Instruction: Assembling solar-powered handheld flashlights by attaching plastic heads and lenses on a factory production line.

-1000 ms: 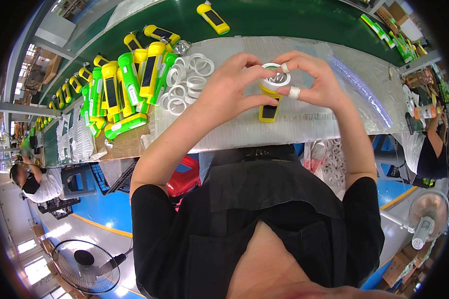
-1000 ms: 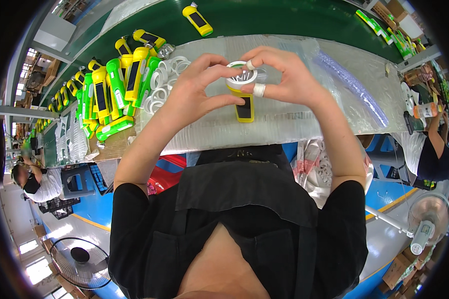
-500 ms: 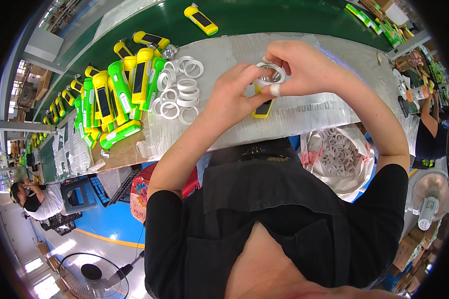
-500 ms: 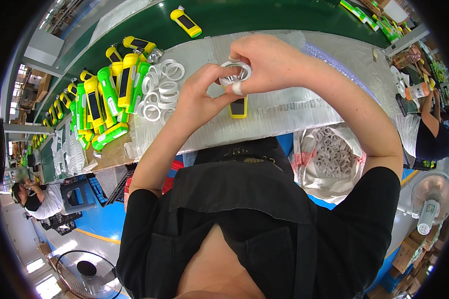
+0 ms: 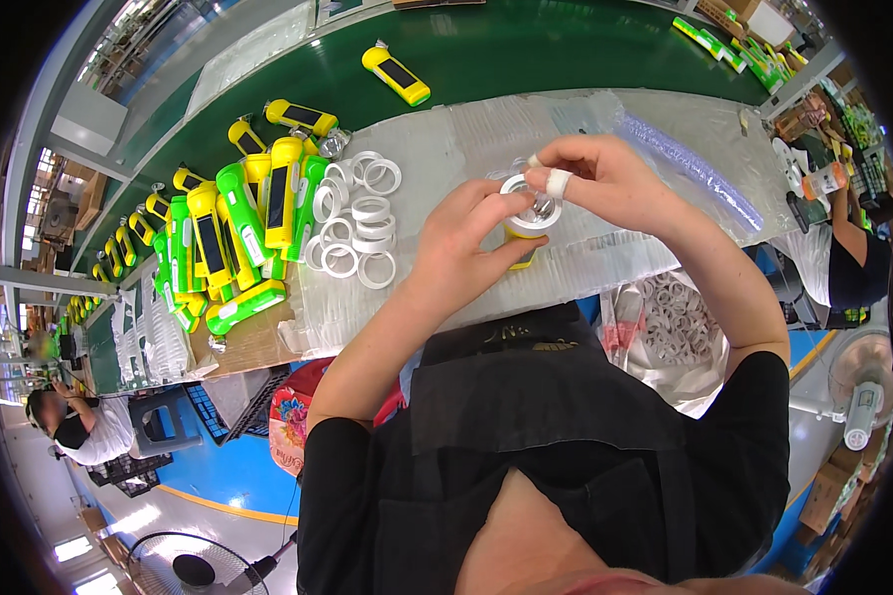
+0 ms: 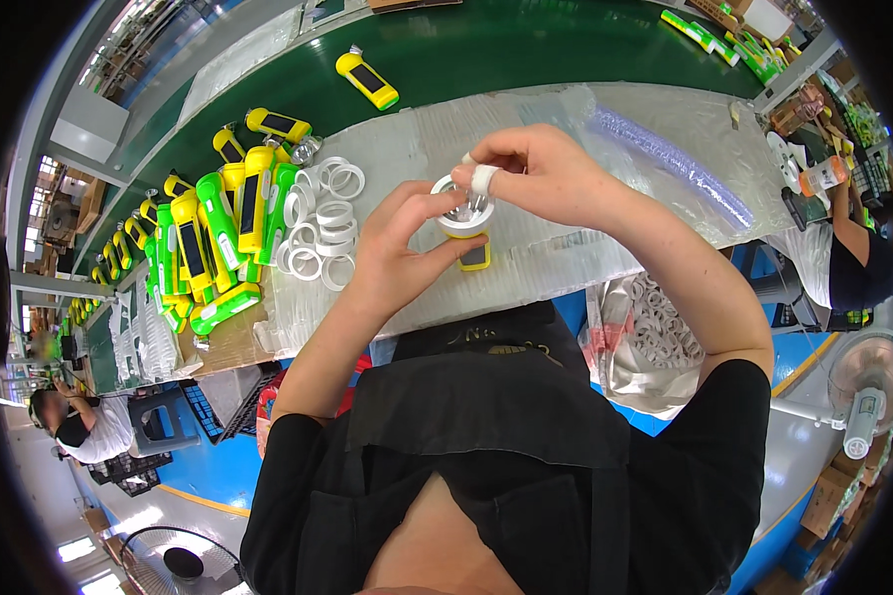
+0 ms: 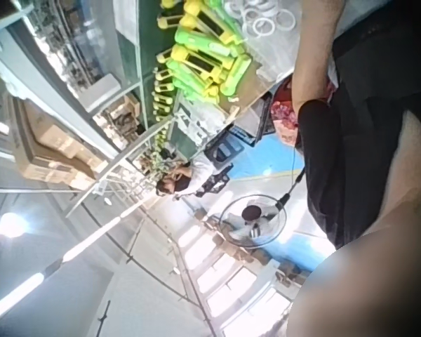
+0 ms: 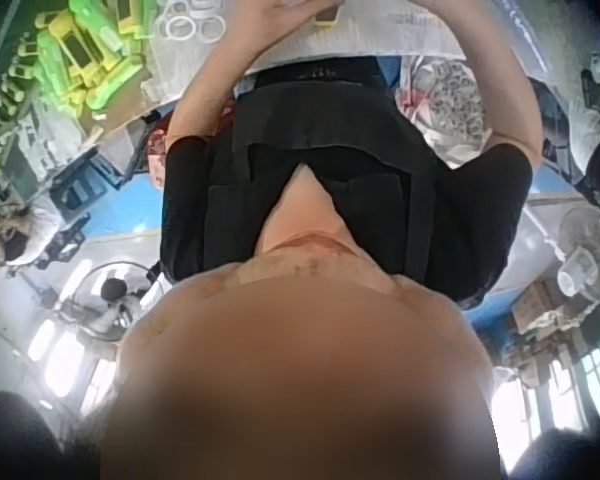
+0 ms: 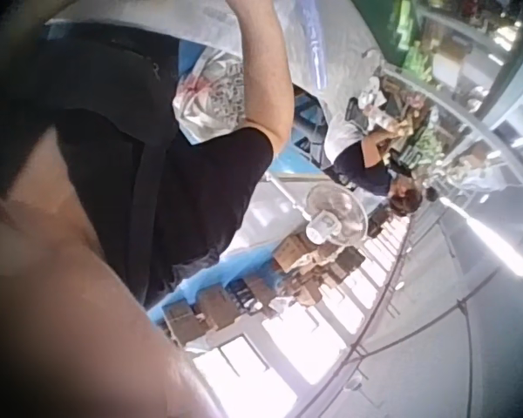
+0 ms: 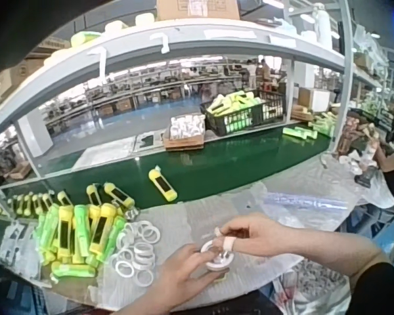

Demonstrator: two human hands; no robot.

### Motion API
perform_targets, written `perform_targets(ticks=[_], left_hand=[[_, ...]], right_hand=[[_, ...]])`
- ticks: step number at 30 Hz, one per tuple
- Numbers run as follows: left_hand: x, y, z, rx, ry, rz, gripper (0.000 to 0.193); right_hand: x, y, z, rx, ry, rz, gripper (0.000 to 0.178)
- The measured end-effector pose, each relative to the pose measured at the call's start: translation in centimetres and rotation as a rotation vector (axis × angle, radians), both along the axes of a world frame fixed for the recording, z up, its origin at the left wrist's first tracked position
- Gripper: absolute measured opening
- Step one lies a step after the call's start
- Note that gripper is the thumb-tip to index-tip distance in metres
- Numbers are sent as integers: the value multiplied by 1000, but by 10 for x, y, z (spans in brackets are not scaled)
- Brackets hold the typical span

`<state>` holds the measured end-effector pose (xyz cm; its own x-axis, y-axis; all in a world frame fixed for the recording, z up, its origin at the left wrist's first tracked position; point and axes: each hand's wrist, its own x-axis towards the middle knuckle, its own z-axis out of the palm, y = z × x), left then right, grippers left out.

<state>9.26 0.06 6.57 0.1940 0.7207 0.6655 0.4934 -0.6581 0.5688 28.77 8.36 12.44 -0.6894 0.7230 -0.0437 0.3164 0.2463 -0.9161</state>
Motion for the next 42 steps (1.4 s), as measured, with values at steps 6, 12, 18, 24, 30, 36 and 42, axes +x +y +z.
perform_targets(ticks=[6, 12, 18, 24, 30, 36, 42], left_hand=[[5, -4, -2, 8, 28, 8, 44], [4, -3, -1, 19, 30, 1, 44], [4, -5, -2, 18, 23, -8, 44], [5, -4, -3, 30, 23, -14, 44], [2, -7, -4, 7, 28, -26, 48], [5, -5, -4, 47, 12, -29, 44], [6, -8, 1, 13, 47, -19, 47]], right_hand=[[-1, 9, 3, -262, -24, 91, 25], [3, 4, 6, -381, 28, 28, 24], [5, 7, 5, -438, 58, 76, 24], [7, 1, 2, -289, 43, 77, 26], [6, 4, 5, -340, 80, 130, 23], [6, 6, 7, -329, 32, 144, 21], [-5, 0, 0, -252, -48, 42, 26]])
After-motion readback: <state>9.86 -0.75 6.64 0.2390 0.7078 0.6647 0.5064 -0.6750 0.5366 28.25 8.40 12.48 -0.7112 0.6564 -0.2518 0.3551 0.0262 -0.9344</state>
